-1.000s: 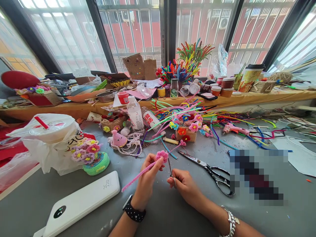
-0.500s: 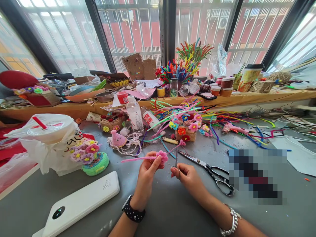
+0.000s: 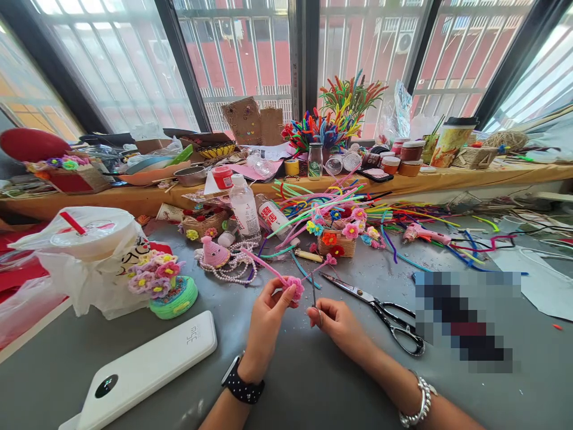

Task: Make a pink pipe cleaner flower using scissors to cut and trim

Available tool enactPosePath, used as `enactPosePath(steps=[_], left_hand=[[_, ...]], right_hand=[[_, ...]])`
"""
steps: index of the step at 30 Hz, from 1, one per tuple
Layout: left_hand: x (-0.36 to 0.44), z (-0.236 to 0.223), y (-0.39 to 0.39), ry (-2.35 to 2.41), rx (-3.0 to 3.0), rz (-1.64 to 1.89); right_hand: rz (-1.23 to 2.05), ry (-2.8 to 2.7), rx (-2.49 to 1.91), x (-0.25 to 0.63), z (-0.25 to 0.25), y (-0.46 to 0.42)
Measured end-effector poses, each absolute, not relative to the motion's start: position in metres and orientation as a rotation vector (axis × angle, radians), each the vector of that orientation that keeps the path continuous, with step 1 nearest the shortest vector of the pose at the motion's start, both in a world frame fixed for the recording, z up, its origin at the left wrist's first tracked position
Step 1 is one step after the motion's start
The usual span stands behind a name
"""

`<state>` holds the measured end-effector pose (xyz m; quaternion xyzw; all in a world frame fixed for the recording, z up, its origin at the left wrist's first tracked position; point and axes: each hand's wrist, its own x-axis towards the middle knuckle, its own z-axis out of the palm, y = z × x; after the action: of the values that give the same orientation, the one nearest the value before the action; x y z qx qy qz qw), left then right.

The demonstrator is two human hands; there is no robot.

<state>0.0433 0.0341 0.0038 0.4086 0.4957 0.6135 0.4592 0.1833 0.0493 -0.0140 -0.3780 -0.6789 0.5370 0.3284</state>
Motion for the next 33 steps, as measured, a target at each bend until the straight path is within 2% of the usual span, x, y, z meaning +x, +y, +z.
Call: enactPosePath(steps=[10,33], left_hand=[[0.0428,0.0041,0.0326,1.222,1.051,1.568],[0.0425,0.0026,0.0329,1.215,1.082,1.546]], right_hand=[[1.277,-2.034,-0.912,0.1815,-0.0158,0.0459],[1.277,-1.933,-0.91,0.1789,-0.0167,0.0438]])
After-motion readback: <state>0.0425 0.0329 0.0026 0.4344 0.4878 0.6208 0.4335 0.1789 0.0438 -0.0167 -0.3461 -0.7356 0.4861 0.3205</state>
